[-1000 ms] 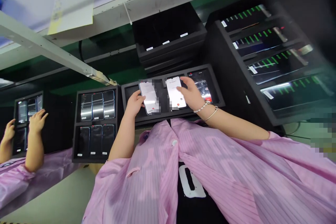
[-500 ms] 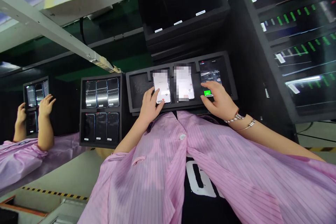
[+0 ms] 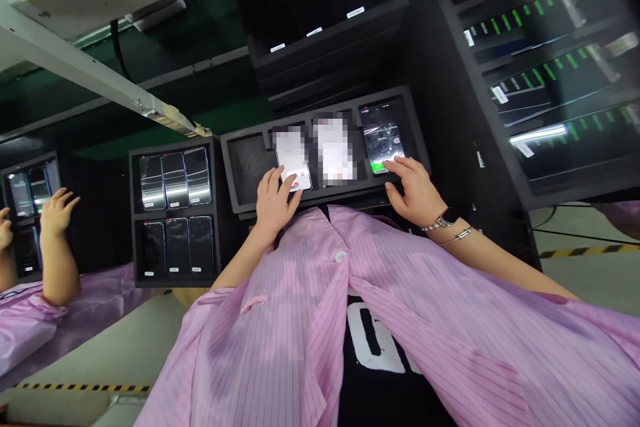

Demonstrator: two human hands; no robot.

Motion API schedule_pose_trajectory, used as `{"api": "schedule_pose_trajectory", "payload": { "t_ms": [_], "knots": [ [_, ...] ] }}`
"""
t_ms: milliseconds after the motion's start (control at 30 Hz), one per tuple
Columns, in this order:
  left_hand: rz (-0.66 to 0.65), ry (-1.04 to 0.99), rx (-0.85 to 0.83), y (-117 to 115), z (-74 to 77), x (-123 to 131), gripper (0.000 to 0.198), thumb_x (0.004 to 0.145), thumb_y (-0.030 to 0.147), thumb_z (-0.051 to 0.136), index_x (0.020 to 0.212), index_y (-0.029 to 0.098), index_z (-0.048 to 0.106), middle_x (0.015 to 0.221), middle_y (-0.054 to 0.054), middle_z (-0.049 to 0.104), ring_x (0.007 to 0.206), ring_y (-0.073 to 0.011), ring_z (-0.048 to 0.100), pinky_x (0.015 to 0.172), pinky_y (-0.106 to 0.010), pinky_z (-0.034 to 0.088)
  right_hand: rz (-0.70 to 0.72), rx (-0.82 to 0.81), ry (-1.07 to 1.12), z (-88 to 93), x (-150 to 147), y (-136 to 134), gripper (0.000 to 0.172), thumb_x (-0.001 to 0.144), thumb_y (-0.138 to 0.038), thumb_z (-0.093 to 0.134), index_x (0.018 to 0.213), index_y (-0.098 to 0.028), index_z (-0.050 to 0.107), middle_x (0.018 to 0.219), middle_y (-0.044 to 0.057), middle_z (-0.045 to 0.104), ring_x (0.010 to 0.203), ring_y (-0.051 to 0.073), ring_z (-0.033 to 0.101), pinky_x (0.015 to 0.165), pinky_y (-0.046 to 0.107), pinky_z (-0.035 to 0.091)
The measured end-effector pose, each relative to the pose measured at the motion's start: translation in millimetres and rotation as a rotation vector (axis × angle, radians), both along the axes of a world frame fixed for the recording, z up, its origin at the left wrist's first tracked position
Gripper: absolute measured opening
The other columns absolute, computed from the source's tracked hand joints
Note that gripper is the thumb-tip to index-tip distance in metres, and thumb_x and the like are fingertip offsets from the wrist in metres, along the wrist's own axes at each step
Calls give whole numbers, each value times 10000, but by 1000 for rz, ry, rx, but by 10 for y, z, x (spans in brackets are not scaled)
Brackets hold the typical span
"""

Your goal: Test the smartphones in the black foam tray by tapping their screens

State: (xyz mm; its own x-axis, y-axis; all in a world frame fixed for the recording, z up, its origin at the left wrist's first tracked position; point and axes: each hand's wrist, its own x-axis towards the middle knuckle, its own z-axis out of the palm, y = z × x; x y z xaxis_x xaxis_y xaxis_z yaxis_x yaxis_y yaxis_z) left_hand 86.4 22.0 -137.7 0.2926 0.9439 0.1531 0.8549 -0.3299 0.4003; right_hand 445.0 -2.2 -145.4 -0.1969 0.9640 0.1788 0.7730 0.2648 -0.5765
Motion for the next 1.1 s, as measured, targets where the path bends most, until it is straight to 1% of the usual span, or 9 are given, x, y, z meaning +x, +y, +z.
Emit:
{"api": "schedule_pose_trajectory", "payload": {
  "t_ms": [100,233,367,467,700,767,900,1000,1100],
  "knots": [
    [-21,-45,26,-29,-17,-50,320,1013,407,541,1180,192,708,1423,-164,628,1392,-320,527,1196,-540,411,18,-15,-24,-29,-33,-23,473,956,-338,490,1392,-171,572,1334,179,662,1370,372,552,1192,687,394],
    [-34,-59,14,-47,-24,-80,274,1010,380,546,1128,203,718,1389,-161,634,1389,-318,530,1202,-553,413,21,-26,-53,40,-148,-22,513,966,-404,523,1405,-142,563,1325,210,656,1393,397,532,1189,696,385],
    [-49,-56,3,-50,-30,-63,267,1010,359,549,1134,205,730,1379,-150,639,1388,-320,532,1199,-542,417,210,-3,-17,178,-426,49,487,992,-384,512,1418,-152,551,1379,180,655,1431,358,512,1239,664,345],
    [-68,-39,22,-50,-39,-57,281,1011,341,546,1162,203,740,1361,-149,655,1373,-318,547,1188,-525,424,323,-50,-9,182,-610,117,455,999,-358,492,1407,-172,568,1397,147,662,1440,342,512,1267,673,298],
    [-79,11,19,-56,-64,-54,283,1006,309,548,1181,217,751,1388,-134,657,1367,-319,554,1177,-517,423,331,-65,-35,129,-652,199,452,998,-387,495,1359,-129,585,1359,181,676,1429,354,520,1264,670,310],
    [-88,21,57,-52,-76,-53,269,1003,304,554,1153,213,759,1374,-137,666,1358,-320,561,1163,-515,436,298,-12,-29,202,-589,320,444,997,-391,495,1356,-142,573,1366,179,670,1423,345,524,1276,650,297],
    [-112,13,160,-44,-102,-61,267,994,286,566,1173,200,745,1351,-142,680,1323,-315,591,1138,-504,466,63,59,-47,302,-395,748,422,999,-383,447,1371,-203,535,1412,162,633,1447,326,491,1297,610,258],
    [-88,4,184,-42,-118,-64,346,983,297,578,1294,186,679,1361,-155,673,1305,-313,607,1135,-503,478,-52,35,-61,228,-271,1059,399,979,-346,432,1336,-202,536,1390,174,640,1441,330,494,1291,605,256],
    [-65,-7,167,-43,-129,-59,390,971,314,585,1328,170,644,1355,-168,674,1294,-318,616,1134,-506,483,-68,-4,-88,82,-228,1246,386,959,-321,440,1309,-193,541,1375,171,648,1442,332,497,1287,626,242]
  ]
}}
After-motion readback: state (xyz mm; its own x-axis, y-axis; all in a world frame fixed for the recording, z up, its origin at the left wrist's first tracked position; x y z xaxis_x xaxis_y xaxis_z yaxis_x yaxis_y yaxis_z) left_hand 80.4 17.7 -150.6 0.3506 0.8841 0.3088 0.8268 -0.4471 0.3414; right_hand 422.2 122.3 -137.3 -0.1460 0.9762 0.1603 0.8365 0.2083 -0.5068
